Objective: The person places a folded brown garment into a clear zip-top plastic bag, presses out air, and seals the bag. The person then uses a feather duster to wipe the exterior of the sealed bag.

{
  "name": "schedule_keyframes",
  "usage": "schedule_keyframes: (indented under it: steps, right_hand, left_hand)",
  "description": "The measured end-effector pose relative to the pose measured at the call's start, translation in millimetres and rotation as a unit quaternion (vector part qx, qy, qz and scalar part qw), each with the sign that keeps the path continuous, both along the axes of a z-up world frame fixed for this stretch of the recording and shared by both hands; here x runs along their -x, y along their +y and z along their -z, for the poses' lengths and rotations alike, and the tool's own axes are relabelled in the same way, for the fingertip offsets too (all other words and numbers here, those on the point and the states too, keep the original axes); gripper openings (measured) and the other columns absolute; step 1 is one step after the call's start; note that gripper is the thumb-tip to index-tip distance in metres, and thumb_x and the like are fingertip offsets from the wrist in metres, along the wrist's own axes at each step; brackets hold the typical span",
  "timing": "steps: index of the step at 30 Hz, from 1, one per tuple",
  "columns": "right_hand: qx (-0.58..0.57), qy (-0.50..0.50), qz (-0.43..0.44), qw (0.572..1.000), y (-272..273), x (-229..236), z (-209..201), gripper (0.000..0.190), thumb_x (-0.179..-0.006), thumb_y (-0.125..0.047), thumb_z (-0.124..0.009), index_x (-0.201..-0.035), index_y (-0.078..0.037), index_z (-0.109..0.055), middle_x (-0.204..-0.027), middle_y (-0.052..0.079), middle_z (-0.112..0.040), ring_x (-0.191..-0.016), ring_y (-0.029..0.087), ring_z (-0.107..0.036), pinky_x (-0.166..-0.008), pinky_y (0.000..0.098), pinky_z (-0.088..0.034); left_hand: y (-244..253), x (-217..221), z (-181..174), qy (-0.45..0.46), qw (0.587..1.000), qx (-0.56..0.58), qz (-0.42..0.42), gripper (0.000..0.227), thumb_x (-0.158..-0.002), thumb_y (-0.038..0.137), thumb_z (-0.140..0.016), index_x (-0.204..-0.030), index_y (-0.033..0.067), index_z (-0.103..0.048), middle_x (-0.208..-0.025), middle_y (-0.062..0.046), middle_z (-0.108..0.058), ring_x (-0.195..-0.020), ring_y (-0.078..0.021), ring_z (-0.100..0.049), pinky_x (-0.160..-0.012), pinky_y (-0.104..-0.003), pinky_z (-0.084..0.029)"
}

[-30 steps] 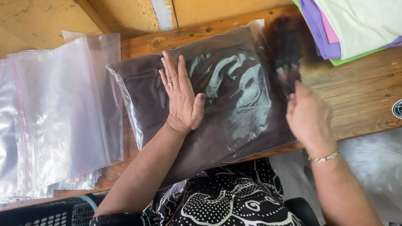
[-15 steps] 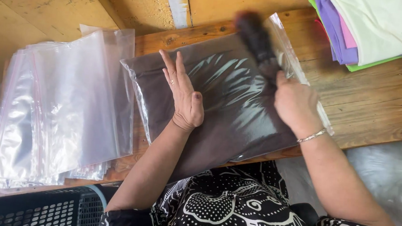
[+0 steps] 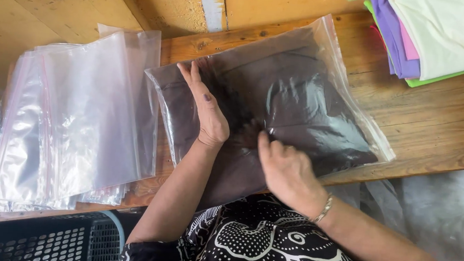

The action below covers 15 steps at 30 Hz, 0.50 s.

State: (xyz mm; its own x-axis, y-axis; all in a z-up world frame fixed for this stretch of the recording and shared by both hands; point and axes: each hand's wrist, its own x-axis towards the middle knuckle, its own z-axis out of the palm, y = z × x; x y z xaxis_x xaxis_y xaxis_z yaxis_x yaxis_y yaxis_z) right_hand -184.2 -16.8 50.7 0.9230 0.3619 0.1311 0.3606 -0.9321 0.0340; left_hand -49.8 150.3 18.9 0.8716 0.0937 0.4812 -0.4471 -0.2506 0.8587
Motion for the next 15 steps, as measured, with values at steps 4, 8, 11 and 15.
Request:
schedule_keyframes:
  steps: [4,8,11,15]
  right_hand:
    - [0.017,0.042,0.159,0.986,-84.9,-34.9,-10.3,0.051,-0.095,-0.017,-0.049,-0.143,-0.001,-0.057,-0.084,0.016,-0.070,-0.068,0.037,-0.074,-0.057,0.0514,-0.058]
    - [-0.038,0.111,0.341,0.933,-168.2,-55.4,17.8,0.029,-0.100,-0.024,-0.048,-0.121,-0.008,-0.062,-0.099,0.029,-0.074,-0.089,0.058,-0.069,-0.076,0.0629,-0.053]
    - [-0.025,0.011,0.305,0.952,-166.8,-45.6,20.2,0.028,-0.102,-0.023,-0.050,-0.118,-0.007,-0.067,-0.084,0.027,-0.072,-0.075,0.054,-0.068,-0.066,0.0611,-0.052]
    - [-0.081,0.040,0.246,0.965,-54.9,-3.9,-31.9,0.041,-0.102,-0.024,-0.047,-0.138,-0.008,-0.059,-0.097,0.027,-0.073,-0.083,0.049,-0.074,-0.074,0.0606,-0.057]
  left_hand:
    - [-1.8,3.5,-5.5,-0.025,0.998,-0.052,-0.004,0.079,-0.107,0.062,-0.006,-0.168,0.0120,-0.010,-0.172,-0.019,0.014,-0.161,-0.0388,0.004,-0.131,-0.056,0.003]
    - [-13.2,10.6,-11.8,-0.001,0.999,-0.047,0.017,0.088,-0.105,0.070,-0.006,-0.165,0.0054,-0.009,-0.173,-0.018,0.016,-0.164,-0.0371,0.011,-0.130,-0.065,0.010]
    - [-16.5,5.5,-3.5,0.001,0.999,-0.054,0.000,0.085,-0.106,0.067,-0.006,-0.164,0.0059,-0.011,-0.173,-0.019,0.011,-0.164,-0.0357,0.009,-0.130,-0.064,0.011]
    - [-14.2,-1.6,10.2,-0.045,0.996,-0.078,-0.027,0.075,-0.109,0.055,-0.010,-0.167,0.0079,-0.011,-0.172,-0.022,0.011,-0.161,-0.0393,0.004,-0.129,-0.056,0.003]
